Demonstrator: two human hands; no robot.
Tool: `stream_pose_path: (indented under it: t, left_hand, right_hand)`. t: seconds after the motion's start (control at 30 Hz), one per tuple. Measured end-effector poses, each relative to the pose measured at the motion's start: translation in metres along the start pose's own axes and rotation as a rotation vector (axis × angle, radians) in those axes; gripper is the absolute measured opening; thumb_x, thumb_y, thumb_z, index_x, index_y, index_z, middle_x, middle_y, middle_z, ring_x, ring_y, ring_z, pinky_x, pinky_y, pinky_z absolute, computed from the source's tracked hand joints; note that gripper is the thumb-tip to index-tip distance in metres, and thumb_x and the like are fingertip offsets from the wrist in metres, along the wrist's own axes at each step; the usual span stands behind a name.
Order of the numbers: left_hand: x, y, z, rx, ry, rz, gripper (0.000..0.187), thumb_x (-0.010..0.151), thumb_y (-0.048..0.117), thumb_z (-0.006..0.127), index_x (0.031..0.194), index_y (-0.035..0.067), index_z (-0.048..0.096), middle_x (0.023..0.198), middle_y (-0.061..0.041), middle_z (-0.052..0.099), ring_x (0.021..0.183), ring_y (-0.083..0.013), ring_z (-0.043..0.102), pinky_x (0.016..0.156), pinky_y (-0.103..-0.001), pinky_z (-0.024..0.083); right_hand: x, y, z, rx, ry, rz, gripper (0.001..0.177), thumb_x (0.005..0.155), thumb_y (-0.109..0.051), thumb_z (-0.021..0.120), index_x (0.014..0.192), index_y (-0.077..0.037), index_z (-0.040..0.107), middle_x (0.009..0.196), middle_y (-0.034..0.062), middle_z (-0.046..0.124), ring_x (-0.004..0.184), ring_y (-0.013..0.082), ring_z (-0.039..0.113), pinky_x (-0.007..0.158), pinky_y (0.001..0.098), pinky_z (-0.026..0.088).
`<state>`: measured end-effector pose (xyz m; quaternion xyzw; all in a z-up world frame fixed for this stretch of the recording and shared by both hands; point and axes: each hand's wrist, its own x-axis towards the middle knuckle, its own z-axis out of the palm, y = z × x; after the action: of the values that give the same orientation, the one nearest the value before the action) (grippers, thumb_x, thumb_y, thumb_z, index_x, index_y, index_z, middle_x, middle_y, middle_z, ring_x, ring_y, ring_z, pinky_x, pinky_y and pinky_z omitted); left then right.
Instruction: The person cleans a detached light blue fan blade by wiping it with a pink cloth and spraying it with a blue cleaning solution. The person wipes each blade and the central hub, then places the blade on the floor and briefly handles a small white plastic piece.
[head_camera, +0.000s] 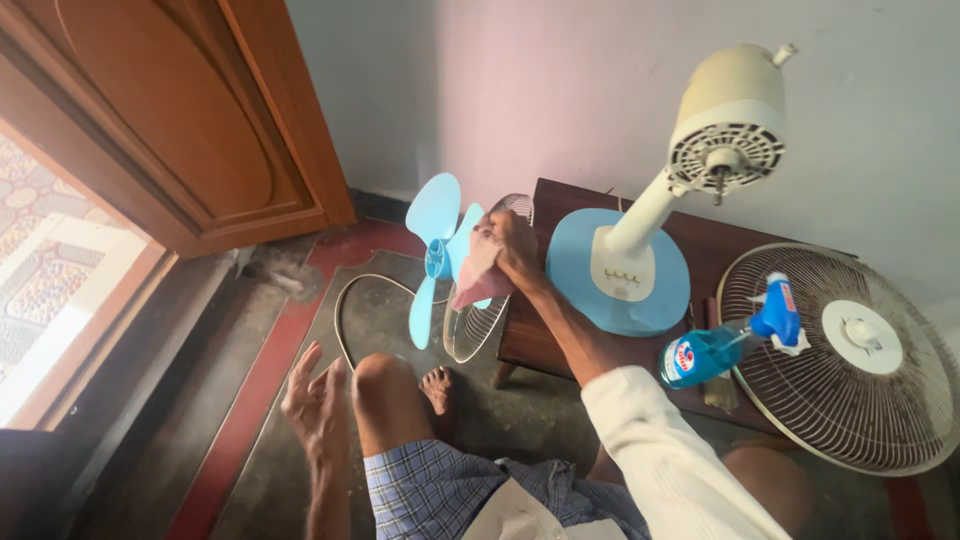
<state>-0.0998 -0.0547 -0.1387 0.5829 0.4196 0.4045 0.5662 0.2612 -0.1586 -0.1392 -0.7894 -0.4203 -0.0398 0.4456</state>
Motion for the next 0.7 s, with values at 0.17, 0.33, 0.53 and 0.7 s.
stream_pose_path:
  t: [0.17, 0.33, 0.53, 0.7]
  left_hand:
    - [-0.019, -0.007, -0.04, -0.168, 0.073, 0.046, 0.042, 0.095, 0.001, 0.067, 0.134, -0.01, 0.059, 0.137, -0.02, 0.066, 0.104, -0.0242, 0.073, 0.089, -0.031, 0.059]
    - [-0.032, -0.044, -0.083, -0.144, 0.19, -0.064, 0.038, 0.097, 0.0, 0.068, 0.133, -0.012, 0.062, 0.127, -0.025, 0.07, 0.099, -0.0264, 0.073, 0.092, -0.032, 0.06]
    - [-0.04, -0.094, -0.12, 0.041, 0.212, -0.176, 0.04, 0.101, 0.006, 0.067, 0.136, -0.011, 0.059, 0.122, -0.026, 0.07, 0.105, -0.032, 0.072, 0.093, -0.039, 0.058]
    - [-0.026, -0.102, -0.124, -0.208, 0.075, -0.234, 0.045, 0.099, 0.011, 0.061, 0.138, -0.009, 0.05, 0.138, -0.019, 0.062, 0.11, -0.0324, 0.069, 0.095, -0.042, 0.059]
  right_hand:
    - [0.024, 0.015, 0.061, -0.149, -0.079, 0.269, 0.022, 0.092, -0.024, 0.067, 0.087, -0.004, 0.072, 0.082, 0.0168, 0.076, 0.076, 0.0338, 0.076, 0.069, 0.0444, 0.059]
    - [0.022, 0.045, 0.105, -0.185, -0.163, 0.377, 0.019, 0.092, -0.022, 0.067, 0.085, -0.007, 0.077, 0.082, 0.017, 0.076, 0.076, 0.0343, 0.075, 0.068, 0.0453, 0.058]
    - [0.01, 0.08, 0.143, -0.206, -0.102, 0.375, 0.014, 0.086, -0.02, 0.071, 0.083, -0.008, 0.077, 0.08, 0.0149, 0.077, 0.074, 0.0323, 0.076, 0.066, 0.0453, 0.058]
    - [-0.001, 0.087, 0.157, -0.337, -0.005, 0.292, 0.02, 0.085, -0.023, 0.074, 0.085, -0.003, 0.072, 0.079, 0.0214, 0.074, 0.073, 0.0378, 0.074, 0.066, 0.0496, 0.056]
